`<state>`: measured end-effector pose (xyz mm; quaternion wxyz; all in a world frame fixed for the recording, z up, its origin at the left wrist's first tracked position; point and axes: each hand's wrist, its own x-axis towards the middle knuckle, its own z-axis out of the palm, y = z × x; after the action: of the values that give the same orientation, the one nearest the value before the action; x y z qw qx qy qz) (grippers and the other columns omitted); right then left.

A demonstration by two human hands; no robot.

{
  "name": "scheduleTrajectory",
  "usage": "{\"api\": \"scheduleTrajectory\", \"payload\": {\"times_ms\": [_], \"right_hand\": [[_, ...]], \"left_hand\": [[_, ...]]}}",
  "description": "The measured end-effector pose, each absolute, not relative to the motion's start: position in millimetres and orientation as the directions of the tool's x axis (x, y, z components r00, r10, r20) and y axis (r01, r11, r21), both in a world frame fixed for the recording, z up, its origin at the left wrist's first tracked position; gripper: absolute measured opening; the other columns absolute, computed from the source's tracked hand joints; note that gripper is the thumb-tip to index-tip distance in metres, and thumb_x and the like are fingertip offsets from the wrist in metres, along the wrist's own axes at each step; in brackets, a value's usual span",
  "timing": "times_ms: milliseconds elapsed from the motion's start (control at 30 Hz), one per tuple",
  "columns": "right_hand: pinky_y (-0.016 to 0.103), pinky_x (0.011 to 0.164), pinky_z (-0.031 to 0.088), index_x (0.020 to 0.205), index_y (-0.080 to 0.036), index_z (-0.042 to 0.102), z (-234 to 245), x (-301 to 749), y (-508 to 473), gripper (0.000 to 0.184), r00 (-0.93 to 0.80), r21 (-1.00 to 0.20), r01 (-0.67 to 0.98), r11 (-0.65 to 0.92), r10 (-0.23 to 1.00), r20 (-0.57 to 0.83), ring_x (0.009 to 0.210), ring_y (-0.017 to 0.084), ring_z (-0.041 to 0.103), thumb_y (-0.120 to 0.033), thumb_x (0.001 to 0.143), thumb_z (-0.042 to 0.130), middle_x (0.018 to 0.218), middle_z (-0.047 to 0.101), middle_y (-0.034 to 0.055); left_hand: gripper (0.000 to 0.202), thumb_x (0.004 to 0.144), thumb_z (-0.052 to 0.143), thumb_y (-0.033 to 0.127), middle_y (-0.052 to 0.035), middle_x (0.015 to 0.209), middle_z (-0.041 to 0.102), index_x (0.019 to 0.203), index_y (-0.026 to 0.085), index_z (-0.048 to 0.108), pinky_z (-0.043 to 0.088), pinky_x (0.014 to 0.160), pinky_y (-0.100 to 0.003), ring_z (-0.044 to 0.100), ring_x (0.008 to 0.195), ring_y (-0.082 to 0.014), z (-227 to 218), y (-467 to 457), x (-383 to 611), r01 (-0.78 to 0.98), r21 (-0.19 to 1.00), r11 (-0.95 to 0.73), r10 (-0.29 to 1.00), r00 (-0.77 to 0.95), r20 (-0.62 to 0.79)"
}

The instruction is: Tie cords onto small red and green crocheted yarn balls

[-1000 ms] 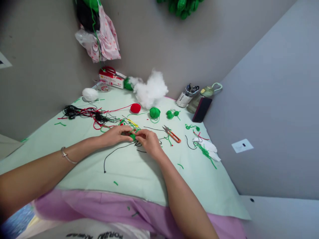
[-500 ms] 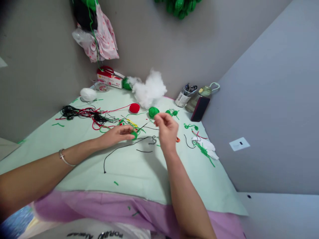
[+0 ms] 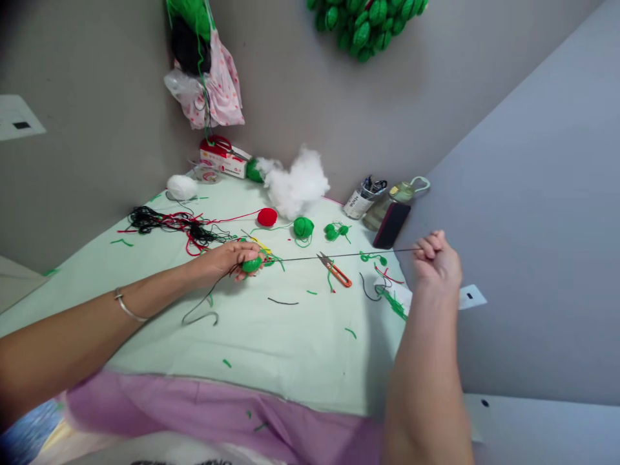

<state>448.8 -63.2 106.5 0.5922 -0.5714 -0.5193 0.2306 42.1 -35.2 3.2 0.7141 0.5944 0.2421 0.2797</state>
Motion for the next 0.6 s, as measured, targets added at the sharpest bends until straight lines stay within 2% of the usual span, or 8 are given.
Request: {"api": "scheduleTrajectory", "payload": {"times_ms": [67, 133, 200, 267, 333, 400, 500, 600], "right_hand": [[0.034, 0.047, 0.011, 0.059, -0.028, 0.026, 100.2, 453.9, -61.0, 0.057, 0.356, -0.921, 0.316, 0.229, 0.871, 0.338, 0.047, 0.008, 0.004, -0.063, 0.084, 0.063, 0.055, 0.011, -0.0102], [0.032, 0.045, 0.014, 0.061, -0.027, 0.036, 84.8, 428.3, -60.1, 0.051, 0.334, -0.935, 0.279, 0.22, 0.89, 0.309, 0.047, 0.008, 0.009, -0.063, 0.079, 0.067, 0.056, 0.02, -0.0088], [0.028, 0.044, 0.021, 0.07, -0.024, 0.052, 65.5, 381.6, -62.6, 0.039, 0.28, -0.953, 0.228, 0.2, 0.924, 0.26, 0.048, 0.008, 0.021, -0.055, 0.073, 0.075, 0.06, 0.039, -0.0049], [0.026, 0.045, 0.027, 0.086, -0.021, 0.064, 47.1, 328.0, -69.3, 0.032, 0.122, -0.992, 0.095, 0.087, 0.988, 0.098, 0.05, 0.007, 0.031, -0.05, 0.075, 0.074, 0.077, 0.06, 0.0015], [0.025, 0.05, 0.035, 0.092, -0.019, 0.068, 32.6, 281.9, -78.3, 0.032, -0.022, -0.998, 0.056, -0.013, 1.0, -0.014, 0.055, 0.009, 0.044, -0.048, 0.079, 0.071, 0.088, 0.068, 0.0054], [0.026, 0.056, 0.041, 0.091, -0.017, 0.069, 23.5, 253.1, -86.6, 0.034, -0.114, -0.996, 0.074, -0.059, 0.991, -0.067, 0.059, 0.011, 0.053, -0.05, 0.083, 0.068, 0.077, 0.067, 0.0036], [0.026, 0.059, 0.039, 0.085, -0.016, 0.068, 21.4, 247.5, -92.5, 0.039, -0.3, -0.983, 0.175, -0.053, 0.948, -0.104, 0.058, 0.011, 0.05, -0.054, 0.09, 0.06, 0.065, 0.059, -0.0004], [0.026, 0.06, 0.034, 0.077, -0.018, 0.065, 29.3, 276.0, -88.2, 0.037, -0.246, -0.908, 0.409, 0.095, 0.969, -0.01, 0.059, 0.011, 0.043, -0.051, 0.092, 0.058, 0.063, 0.052, -0.002]], "left_hand": [[0.035, 0.088, 0.064, 0.051, -0.0008, 0.076, 0.058, 0.092, 0.016, 0.065, 0.039, 0.054, -0.025, 0.051, 0.061, -0.011, 3.0, -35.9, 42.8, -0.124, 0.978, 0.167, 0.688, 0.725, -0.026], [0.038, 0.091, 0.062, 0.052, -0.0012, 0.078, 0.058, 0.101, 0.015, 0.066, 0.04, 0.055, -0.024, 0.053, 0.063, -0.011, 2.8, -38.0, 44.1, -0.115, 0.976, 0.184, 0.678, 0.734, -0.041], [0.041, 0.092, 0.06, 0.054, -0.0016, 0.079, 0.06, 0.102, 0.015, 0.066, 0.041, 0.055, -0.024, 0.053, 0.062, -0.0103, 2.9, -40.3, 45.5, -0.117, 0.974, 0.195, 0.675, 0.736, -0.047], [0.041, 0.092, 0.06, 0.054, -0.0023, 0.082, 0.062, 0.101, 0.014, 0.065, 0.042, 0.056, -0.024, 0.053, 0.061, -0.0097, 3.1, -41.6, 46.8, -0.134, 0.97, 0.203, 0.681, 0.731, -0.041], [0.04, 0.093, 0.061, 0.053, -0.003, 0.084, 0.064, 0.103, 0.014, 0.065, 0.042, 0.056, -0.024, 0.053, 0.061, -0.0093, 3.3, -41.9, 47.9, -0.155, 0.965, 0.21, 0.685, 0.728, -0.032], [0.039, 0.093, 0.062, 0.051, -0.0032, 0.086, 0.064, 0.106, 0.015, 0.066, 0.043, 0.057, -0.023, 0.054, 0.062, -0.0092, 3.5, -41.4, 48.5, -0.177, 0.958, 0.224, 0.685, 0.728, -0.026], [0.037, 0.093, 0.062, 0.049, -0.0031, 0.084, 0.064, 0.107, 0.015, 0.068, 0.043, 0.056, -0.023, 0.054, 0.062, -0.0091, 4.5, -40.8, 48.4, -0.202, 0.945, 0.258, 0.682, 0.731, -0.03], [0.035, 0.093, 0.063, 0.047, -0.0032, 0.081, 0.064, 0.102, 0.013, 0.069, 0.043, 0.055, -0.022, 0.053, 0.06, -0.0082, 6.7, -40.7, 47.2, -0.195, 0.936, 0.292, 0.663, 0.747, -0.052]]}}
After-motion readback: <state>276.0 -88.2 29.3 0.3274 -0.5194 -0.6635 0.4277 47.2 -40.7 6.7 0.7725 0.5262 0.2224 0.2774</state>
